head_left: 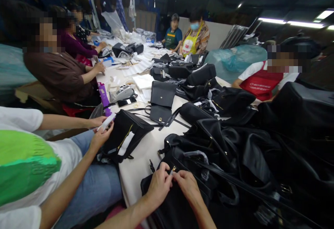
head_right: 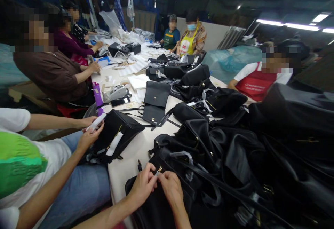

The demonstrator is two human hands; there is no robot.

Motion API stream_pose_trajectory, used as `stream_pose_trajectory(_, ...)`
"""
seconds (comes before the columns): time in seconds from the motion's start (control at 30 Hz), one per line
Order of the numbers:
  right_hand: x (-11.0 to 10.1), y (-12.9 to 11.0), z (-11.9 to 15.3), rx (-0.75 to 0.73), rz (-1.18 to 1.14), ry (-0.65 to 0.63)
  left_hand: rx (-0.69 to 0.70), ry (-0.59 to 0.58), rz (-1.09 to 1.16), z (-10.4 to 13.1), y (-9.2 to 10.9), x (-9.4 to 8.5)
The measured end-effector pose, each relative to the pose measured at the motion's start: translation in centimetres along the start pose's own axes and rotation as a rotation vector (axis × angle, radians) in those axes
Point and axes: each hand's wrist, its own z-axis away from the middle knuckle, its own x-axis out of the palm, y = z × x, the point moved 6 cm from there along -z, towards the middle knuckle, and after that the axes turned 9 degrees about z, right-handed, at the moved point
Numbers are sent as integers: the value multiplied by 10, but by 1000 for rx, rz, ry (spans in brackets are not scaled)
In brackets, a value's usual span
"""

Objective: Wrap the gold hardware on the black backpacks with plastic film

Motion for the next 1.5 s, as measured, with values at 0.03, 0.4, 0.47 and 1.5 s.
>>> stream_pose_trajectory(0.03, 0, 0, 0, 3, 0, -1, 52, 7, -75, 1, 3, -2)
stream_pose_trajectory(0.4, 9, 6, 7, 111, -239, -91, -116, -51, 126, -7, -9, -3)
stream_pose_trajectory(0.47, 14, 9, 12, 175, -318, -134, -266, -54, 270, -9, -19, 2)
stream_pose_trajectory(1.5, 49, 0, 32, 319, -1034, 111, -129, 57, 225, 4, -33, 1)
